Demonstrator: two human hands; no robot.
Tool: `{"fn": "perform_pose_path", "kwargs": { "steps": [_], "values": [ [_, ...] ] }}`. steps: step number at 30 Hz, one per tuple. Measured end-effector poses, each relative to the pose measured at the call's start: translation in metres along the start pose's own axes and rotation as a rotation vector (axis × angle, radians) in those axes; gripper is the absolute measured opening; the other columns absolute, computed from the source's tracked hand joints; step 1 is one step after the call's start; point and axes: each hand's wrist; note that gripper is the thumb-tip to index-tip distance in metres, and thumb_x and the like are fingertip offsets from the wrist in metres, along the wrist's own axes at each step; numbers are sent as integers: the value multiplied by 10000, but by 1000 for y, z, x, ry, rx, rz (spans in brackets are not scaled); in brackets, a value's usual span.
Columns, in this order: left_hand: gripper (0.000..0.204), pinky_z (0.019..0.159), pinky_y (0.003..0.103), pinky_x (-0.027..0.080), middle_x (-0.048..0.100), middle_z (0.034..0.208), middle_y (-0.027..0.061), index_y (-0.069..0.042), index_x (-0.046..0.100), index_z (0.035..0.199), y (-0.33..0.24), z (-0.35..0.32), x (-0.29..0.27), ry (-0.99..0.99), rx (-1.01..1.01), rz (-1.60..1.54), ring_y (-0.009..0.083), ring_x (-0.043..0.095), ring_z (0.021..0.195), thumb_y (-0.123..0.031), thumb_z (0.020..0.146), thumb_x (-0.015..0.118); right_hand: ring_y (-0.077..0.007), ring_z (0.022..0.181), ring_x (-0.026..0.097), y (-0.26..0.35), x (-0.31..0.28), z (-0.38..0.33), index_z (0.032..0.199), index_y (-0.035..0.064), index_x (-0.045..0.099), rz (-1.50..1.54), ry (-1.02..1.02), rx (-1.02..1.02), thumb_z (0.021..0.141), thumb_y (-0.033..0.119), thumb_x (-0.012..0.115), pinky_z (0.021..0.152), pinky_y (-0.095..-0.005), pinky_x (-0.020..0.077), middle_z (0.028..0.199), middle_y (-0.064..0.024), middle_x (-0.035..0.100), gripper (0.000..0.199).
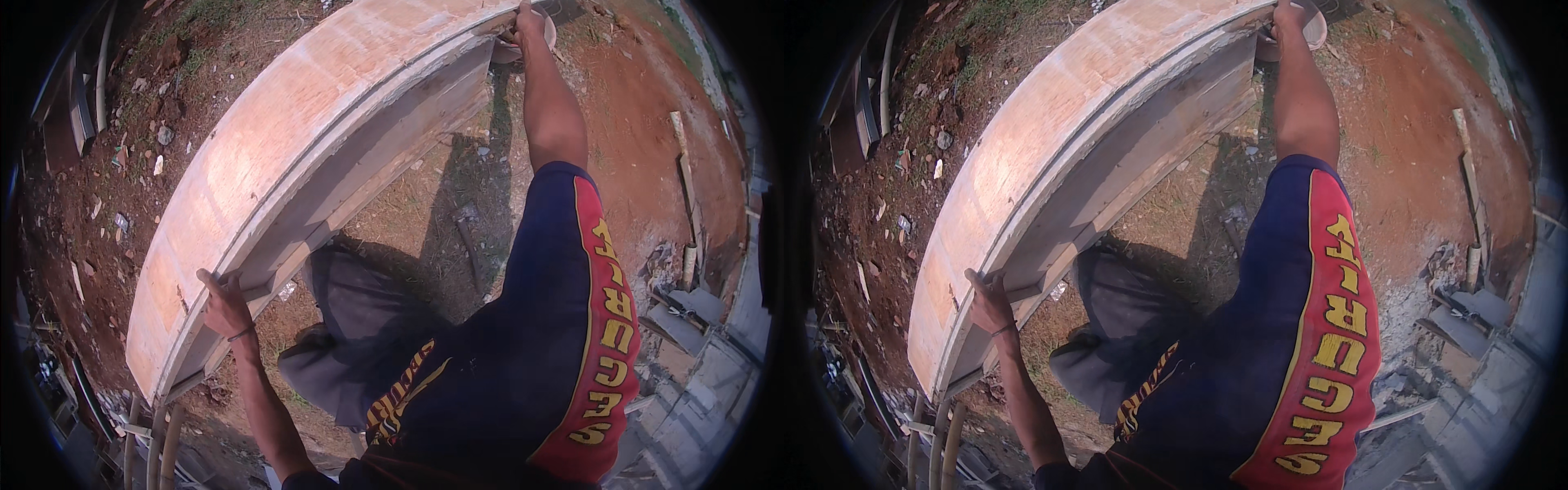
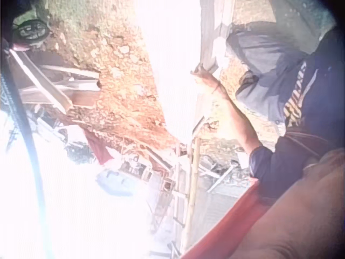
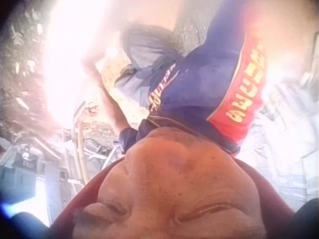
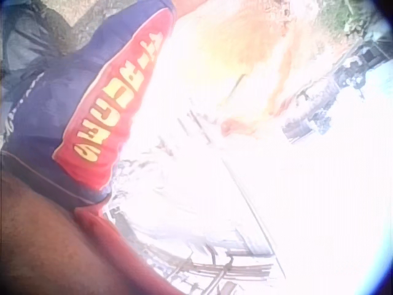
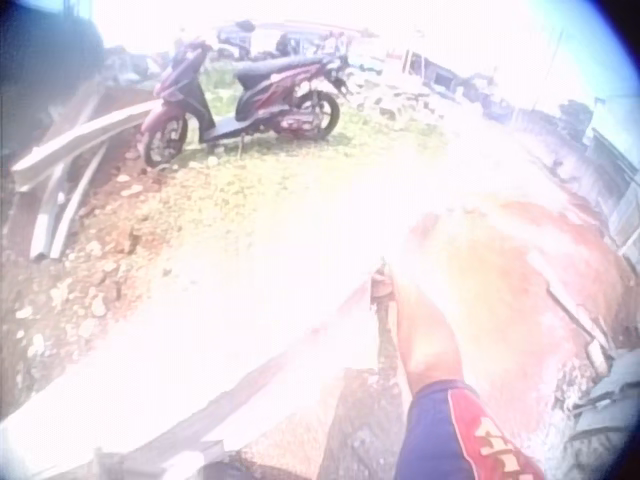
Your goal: The person kneels on the ground and uses a hammer to drive nails into a long curved wooden plank attached to a frame. They repeatedly strike the nails, adjust the plank, and use a tape measure to check dimensions.
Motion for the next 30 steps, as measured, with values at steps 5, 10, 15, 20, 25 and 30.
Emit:
{"fn": "perform_pose_path", "kwargs": {
  "steps": [5, 10, 15, 20, 25, 30],
  "values": [
    [790, 466, 387, 488, 665, 650, 123, -87, 448, 1376, -10, 0, 5, -64, -116, 24, 291, 642, 521, -400, 734, 786, -435, 934, 616, -160, -115, -166, 1021, -33, 547, -892, 88, -275, 888, 466, 578, 825, -519, 448, 977, -268, 642, 518],
    [796, 421, 343, 437, 623, 568, 84, -31, 454, 1366, -17, -2, 0, -22, -212, -124, 237, 584, 440, -356, 722, 789, -470, 1164, 523, -334, -255, -369, 1180, -129, 487, -1488, 824, 75, 765, 578, 673, 984, -493, 418, 1161, -355, 553, 841],
    [759, 479, 345, 461, 583, 538, 51, 9, 424, 1387, -17, -2, -11, -25, -248, -209, 215, 579, 449, -262, 750, 735, -362, 1048, 584, -394, -235, -330, 1201, -34, 526, -1721, 1220, 142, 884, 358, 590, 861, -417, 465, 1152, -248, 571, 508],
    [698, 463, 346, 427, 561, 538, 41, 26, 417, 1388, -21, -5, -9, 27, -309, -231, 197, 551, 439, -186, 774, 673, -251, 801, 636, -387, -208, -314, 1148, 67, 575, -1305, 1036, 816, 875, 272, 598, 633, -399, 518, 938, -112, 637, 342],
    [663, 465, 336, 414, 538, 528, 31, 27, 421, 1390, -23, -8, -6, -14, -315, -302, 187, 534, 434, -165, 794, 641, -221, 711, 614, -278, -180, -383, 1026, 58, 581, -952, 1046, 713, 829, 221, 633, 607, -397, 500, 816, -80, 612, 261],
    [677, 480, 333, 423, 548, 546, 27, 27, 428, 1389, -20, -8, -4, -78, -300, -320, 180, 539, 442, -116, 755, 617, -258, 628, 629, -85, -136, -474, 862, 43, 625, -752, 1632, -650, 760, 125, 641, 575, -378, 484, 697, -102, 618, 132]
  ]
}}
Point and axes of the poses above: each hand's wrist, its own z-axis towards the middle knuckle, its own x-axis out of the palm, y = z × x
